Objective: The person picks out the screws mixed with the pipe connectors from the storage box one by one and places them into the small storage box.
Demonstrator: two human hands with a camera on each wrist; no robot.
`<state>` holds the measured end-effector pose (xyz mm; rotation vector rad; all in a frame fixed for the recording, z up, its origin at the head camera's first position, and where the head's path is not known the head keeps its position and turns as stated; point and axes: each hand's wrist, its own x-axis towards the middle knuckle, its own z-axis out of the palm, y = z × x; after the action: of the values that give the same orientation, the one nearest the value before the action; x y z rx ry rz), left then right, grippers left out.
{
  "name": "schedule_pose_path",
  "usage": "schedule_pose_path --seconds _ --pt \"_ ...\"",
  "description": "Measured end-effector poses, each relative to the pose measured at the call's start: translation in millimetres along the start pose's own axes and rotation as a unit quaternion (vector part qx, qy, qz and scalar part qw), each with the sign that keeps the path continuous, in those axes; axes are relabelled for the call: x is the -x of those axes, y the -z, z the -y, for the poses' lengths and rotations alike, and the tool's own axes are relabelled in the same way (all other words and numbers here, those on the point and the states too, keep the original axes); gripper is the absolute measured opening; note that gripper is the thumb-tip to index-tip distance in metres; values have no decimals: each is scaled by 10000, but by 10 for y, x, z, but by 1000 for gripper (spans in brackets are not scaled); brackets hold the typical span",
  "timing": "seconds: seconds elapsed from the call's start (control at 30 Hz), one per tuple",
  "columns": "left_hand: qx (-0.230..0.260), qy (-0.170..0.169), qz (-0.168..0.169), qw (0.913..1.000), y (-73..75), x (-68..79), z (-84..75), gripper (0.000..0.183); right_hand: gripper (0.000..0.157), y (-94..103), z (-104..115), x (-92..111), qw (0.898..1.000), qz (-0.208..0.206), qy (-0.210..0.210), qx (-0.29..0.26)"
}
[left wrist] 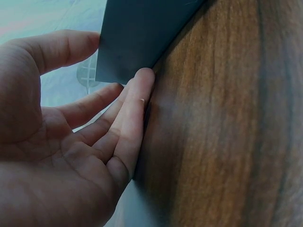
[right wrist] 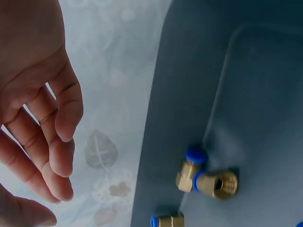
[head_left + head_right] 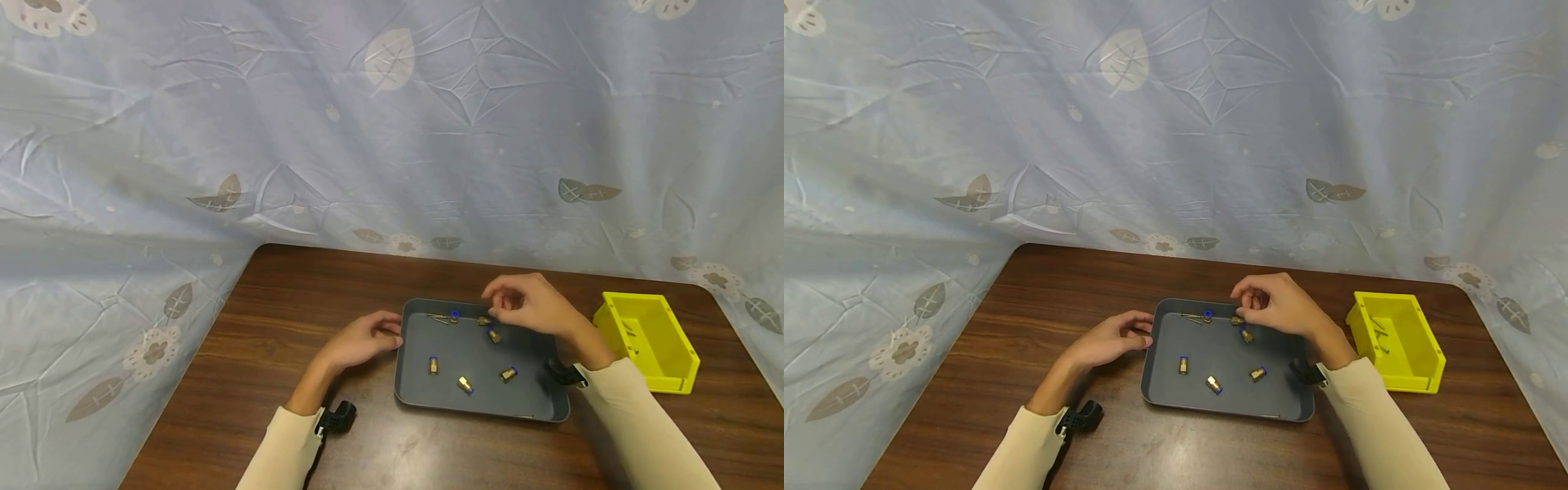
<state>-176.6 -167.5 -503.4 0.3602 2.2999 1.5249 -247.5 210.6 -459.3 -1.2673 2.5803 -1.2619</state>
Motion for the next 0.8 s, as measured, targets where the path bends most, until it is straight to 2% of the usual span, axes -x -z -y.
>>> schedule_pose_path --seconds 0.17,0.57,0.8 --pt "20 5 9 10000 0 3 -2 57 26 -122 25 -111 9996 207 -140 -93" --pt "24 10 3 10000 1 2 -8 58 23 -451 63 -292 9986 477 -109 -202" --pt "48 18 -4 10000 1 -4 -5 58 26 -567 93 -366 9963 782 -310 183"
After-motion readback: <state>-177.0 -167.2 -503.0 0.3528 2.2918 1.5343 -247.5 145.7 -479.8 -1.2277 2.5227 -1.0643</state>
